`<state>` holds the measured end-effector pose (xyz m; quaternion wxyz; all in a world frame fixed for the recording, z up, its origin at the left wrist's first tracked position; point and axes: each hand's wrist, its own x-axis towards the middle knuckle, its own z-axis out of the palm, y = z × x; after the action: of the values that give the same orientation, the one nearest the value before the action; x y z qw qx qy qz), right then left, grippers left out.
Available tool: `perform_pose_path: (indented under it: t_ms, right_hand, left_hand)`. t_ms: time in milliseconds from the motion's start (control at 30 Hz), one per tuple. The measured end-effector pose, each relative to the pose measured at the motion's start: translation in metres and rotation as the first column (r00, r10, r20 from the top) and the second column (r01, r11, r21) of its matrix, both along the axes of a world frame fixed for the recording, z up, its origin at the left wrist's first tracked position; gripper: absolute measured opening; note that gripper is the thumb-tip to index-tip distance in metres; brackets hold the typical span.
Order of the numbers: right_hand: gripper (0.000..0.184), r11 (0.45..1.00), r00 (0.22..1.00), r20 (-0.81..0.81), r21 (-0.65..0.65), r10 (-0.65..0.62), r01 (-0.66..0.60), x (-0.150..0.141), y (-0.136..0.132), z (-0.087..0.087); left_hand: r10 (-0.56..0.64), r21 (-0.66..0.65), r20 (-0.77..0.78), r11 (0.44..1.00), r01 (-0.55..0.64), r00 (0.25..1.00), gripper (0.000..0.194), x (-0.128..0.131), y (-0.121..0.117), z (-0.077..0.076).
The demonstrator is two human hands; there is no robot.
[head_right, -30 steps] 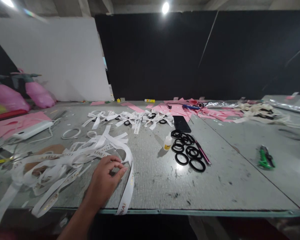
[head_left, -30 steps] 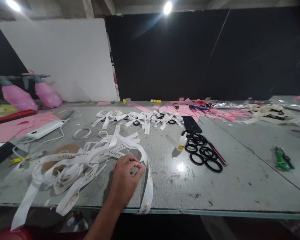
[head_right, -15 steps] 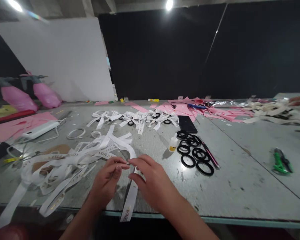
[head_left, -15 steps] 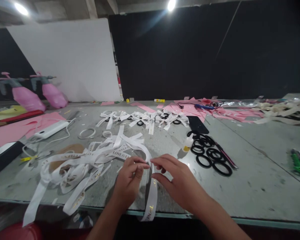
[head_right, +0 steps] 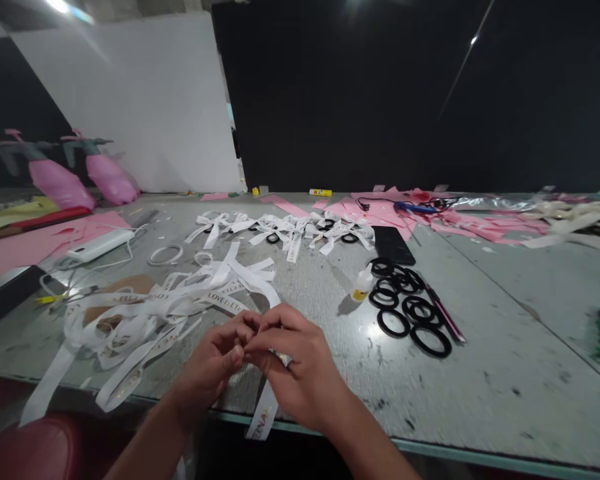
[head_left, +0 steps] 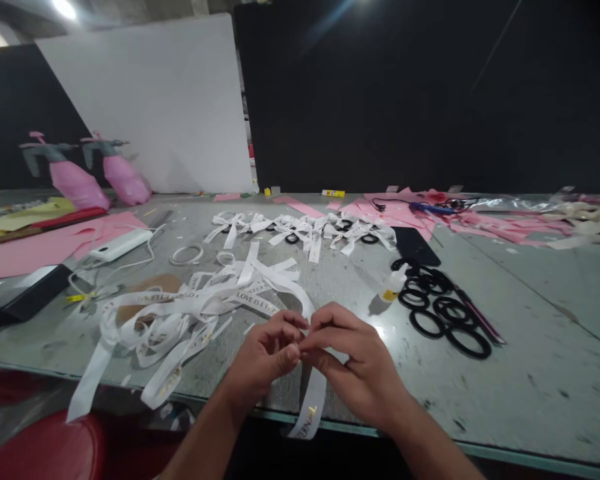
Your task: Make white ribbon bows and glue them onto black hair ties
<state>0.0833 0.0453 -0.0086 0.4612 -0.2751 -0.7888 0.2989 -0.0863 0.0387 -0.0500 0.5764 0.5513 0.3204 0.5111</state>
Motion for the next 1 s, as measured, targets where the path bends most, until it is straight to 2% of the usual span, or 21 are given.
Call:
perform_pose_path:
  t_ms: [133,233,300,400,500,600,700,767,867,1000]
  right_hand:
    - [0.016,0.992,0.995,0.102,0.123,0.010,-0.022,0.004,-0.006,0.004]
    - [0.017,0.992,0.988,0.153,0.124,0.017,-0.037,0.007,-0.010,0.008]
    - [0.015,0.994,0.992,0.130,0.108,0.000,-0.014,0.007,-0.011,0.007]
    - [0.012,0.983,0.987,0.042,0.109,-0.154,0.149,0.006,-0.010,0.001]
    - [0.012,0.932,0.937,-0.019,0.096,-0.350,0.350,0.004,-0.010,-0.008]
    - [0.011,0.897,0.901,-0.023,0.088,-0.432,0.433,0.002,-0.010,-0.015]
    - [0.013,0.885,0.893,-0.032,0.119,-0.449,0.450,-0.001,-0.010,-0.016]
    - [0.014,0.878,0.886,-0.038,0.128,-0.461,0.462,-0.003,-0.010,-0.016]
    - [0.014,0.868,0.871,-0.015,0.078,-0.491,0.491,-0.004,-0.012,-0.014]
    - [0.015,0.855,0.855,0.030,-0.009,-0.519,0.519,-0.004,-0.013,-0.013]
  left_hand:
    - [-0.029,-0.046,0.006,0.999,0.029,1.000,0.036,-0.001,-0.001,0.001]
    - [-0.025,-0.062,-0.002,0.998,0.025,1.000,0.040,-0.001,-0.002,0.002]
    - [-0.006,-0.049,-0.014,0.999,0.005,1.000,0.043,-0.001,-0.002,0.002]
    - [0.026,-0.038,0.048,0.999,-0.025,0.998,0.049,0.000,-0.003,0.002]
    - [0.056,-0.073,0.094,0.996,-0.049,0.994,0.058,0.001,-0.005,0.003]
    - [0.044,-0.074,0.080,0.997,-0.038,0.996,0.067,0.002,-0.007,0.004]
    - [0.028,0.003,0.027,1.000,-0.028,0.999,0.067,0.002,-0.008,0.004]
    - [0.058,0.097,-0.117,0.994,-0.046,0.992,0.065,0.002,-0.010,0.004]
    - [0.175,0.272,-0.362,0.959,-0.075,0.916,0.063,0.003,-0.014,0.002]
    - [0.307,0.436,-0.488,0.897,-0.076,0.818,0.059,0.004,-0.018,0.000]
